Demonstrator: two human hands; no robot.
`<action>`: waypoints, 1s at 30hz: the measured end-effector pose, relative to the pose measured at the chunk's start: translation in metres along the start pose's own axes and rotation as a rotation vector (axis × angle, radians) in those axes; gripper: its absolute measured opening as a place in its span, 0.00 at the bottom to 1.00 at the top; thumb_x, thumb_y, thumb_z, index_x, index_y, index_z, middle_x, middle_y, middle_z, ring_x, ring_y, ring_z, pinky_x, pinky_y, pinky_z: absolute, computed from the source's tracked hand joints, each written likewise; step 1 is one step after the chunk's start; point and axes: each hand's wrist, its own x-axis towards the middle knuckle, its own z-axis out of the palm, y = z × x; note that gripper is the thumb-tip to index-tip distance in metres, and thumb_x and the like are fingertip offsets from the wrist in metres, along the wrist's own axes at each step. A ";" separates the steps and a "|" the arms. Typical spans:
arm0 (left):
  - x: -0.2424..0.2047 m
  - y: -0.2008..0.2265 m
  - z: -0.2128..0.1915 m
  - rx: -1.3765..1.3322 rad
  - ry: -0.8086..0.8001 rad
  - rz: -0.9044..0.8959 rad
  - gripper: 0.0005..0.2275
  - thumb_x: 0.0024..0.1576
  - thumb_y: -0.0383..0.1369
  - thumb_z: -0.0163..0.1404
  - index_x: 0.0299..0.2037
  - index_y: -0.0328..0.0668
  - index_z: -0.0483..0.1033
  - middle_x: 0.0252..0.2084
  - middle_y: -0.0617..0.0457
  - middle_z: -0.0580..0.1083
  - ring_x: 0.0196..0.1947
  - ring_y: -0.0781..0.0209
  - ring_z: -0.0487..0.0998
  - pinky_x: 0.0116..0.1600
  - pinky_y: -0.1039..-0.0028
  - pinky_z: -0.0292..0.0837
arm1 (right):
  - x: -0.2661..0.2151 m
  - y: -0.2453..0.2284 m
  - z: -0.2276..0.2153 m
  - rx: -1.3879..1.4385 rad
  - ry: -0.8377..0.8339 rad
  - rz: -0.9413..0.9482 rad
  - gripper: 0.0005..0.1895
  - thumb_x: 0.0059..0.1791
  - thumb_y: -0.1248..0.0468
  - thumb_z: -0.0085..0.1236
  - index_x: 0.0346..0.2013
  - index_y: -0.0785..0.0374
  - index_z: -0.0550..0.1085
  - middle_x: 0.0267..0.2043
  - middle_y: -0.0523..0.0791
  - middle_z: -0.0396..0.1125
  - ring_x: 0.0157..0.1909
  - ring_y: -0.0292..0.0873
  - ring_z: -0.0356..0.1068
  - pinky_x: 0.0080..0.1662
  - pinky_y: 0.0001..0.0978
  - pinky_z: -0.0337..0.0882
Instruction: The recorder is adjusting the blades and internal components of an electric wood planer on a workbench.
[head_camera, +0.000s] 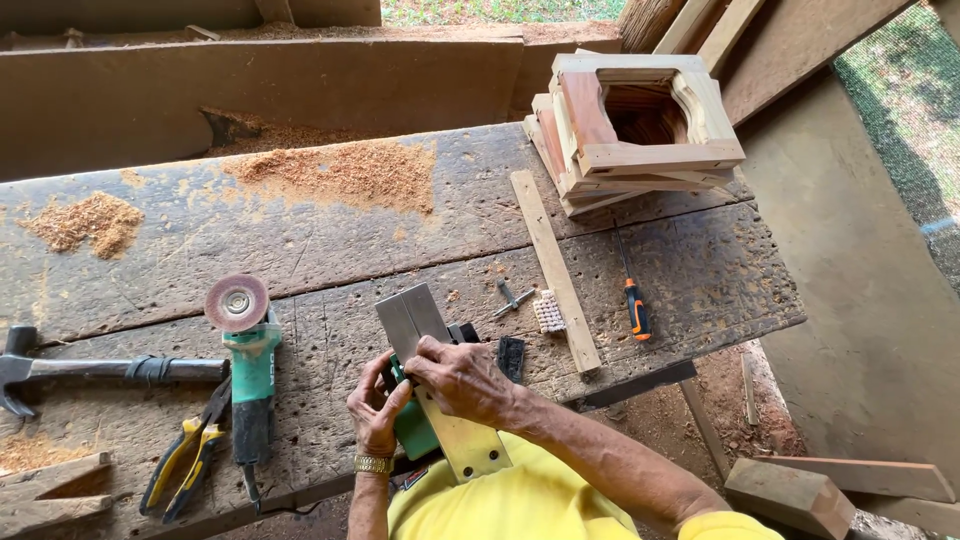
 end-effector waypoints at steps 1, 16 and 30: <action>0.000 0.000 0.000 -0.001 -0.001 -0.002 0.28 0.46 0.30 0.60 0.60 0.34 0.72 0.52 0.42 0.78 0.44 0.56 0.81 0.51 0.71 0.80 | 0.001 0.000 0.001 0.000 -0.001 0.002 0.10 0.45 0.72 0.61 0.41 0.60 0.74 0.40 0.44 0.66 0.23 0.36 0.65 0.20 0.24 0.66; 0.003 0.012 0.008 -0.008 0.001 -0.023 0.26 0.48 0.25 0.57 0.60 0.32 0.72 0.53 0.46 0.75 0.46 0.58 0.78 0.53 0.72 0.76 | -0.001 0.002 0.012 -0.074 -0.004 0.029 0.08 0.45 0.70 0.60 0.38 0.65 0.73 0.39 0.47 0.64 0.20 0.36 0.61 0.20 0.23 0.66; 0.000 0.015 0.012 0.169 0.114 -0.131 0.22 0.51 0.35 0.63 0.56 0.42 0.76 0.51 0.49 0.73 0.49 0.53 0.76 0.51 0.60 0.76 | -0.052 0.125 0.003 0.059 0.505 0.563 0.03 0.56 0.68 0.50 0.43 0.62 0.72 0.32 0.47 0.64 0.29 0.45 0.66 0.33 0.35 0.69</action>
